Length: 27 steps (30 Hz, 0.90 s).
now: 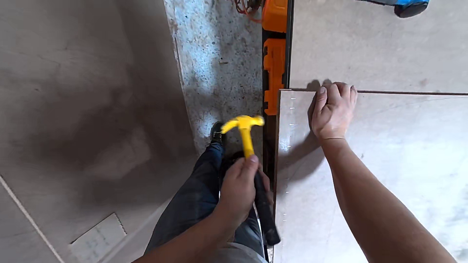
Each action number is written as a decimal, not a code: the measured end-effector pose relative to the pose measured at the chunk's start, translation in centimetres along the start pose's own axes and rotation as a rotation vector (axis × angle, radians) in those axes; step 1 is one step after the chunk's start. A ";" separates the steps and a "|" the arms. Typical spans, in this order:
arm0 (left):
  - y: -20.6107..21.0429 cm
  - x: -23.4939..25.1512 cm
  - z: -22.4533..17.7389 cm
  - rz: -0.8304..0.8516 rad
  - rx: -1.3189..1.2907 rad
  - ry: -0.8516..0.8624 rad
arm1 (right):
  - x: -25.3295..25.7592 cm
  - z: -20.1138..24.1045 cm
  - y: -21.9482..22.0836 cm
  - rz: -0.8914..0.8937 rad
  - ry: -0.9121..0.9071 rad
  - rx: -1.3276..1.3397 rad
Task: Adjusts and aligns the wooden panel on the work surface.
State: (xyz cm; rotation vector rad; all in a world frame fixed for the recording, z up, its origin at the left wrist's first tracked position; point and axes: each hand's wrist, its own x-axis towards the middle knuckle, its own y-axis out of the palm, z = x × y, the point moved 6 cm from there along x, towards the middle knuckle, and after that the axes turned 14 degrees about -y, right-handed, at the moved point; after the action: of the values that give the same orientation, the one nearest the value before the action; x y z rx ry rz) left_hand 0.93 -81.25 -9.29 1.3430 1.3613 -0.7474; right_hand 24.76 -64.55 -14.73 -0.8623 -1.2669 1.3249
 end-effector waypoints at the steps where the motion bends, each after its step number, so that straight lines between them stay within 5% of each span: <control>1: 0.0 0.2 -0.1 -0.027 -0.012 0.024 | 0.0 0.0 0.0 0.001 0.000 -0.002; 5: 1.3 -0.1 0.8 0.088 0.061 -0.106 | 0.1 0.0 0.1 -0.001 -0.007 -0.004; 9: 0.5 0.2 0.0 -0.009 -0.099 -0.013 | 0.0 -0.1 0.0 -0.028 -0.011 0.001; 13: 1.9 -0.3 1.5 0.127 0.008 -0.143 | 0.1 0.1 0.1 -0.023 -0.020 -0.012; 16: 0.8 0.9 0.4 0.052 -0.082 -0.102 | 0.0 0.1 0.0 -0.017 -0.007 -0.017; 27: 0.5 1.8 0.4 0.169 0.002 -0.148 | 0.1 0.1 0.1 -0.041 -0.022 -0.009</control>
State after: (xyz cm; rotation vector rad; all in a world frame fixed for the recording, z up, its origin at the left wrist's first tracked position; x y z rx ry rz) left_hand 1.81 -81.00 -11.02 1.3586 1.1162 -0.7184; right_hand 24.60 -64.52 -14.75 -0.8256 -1.3017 1.3004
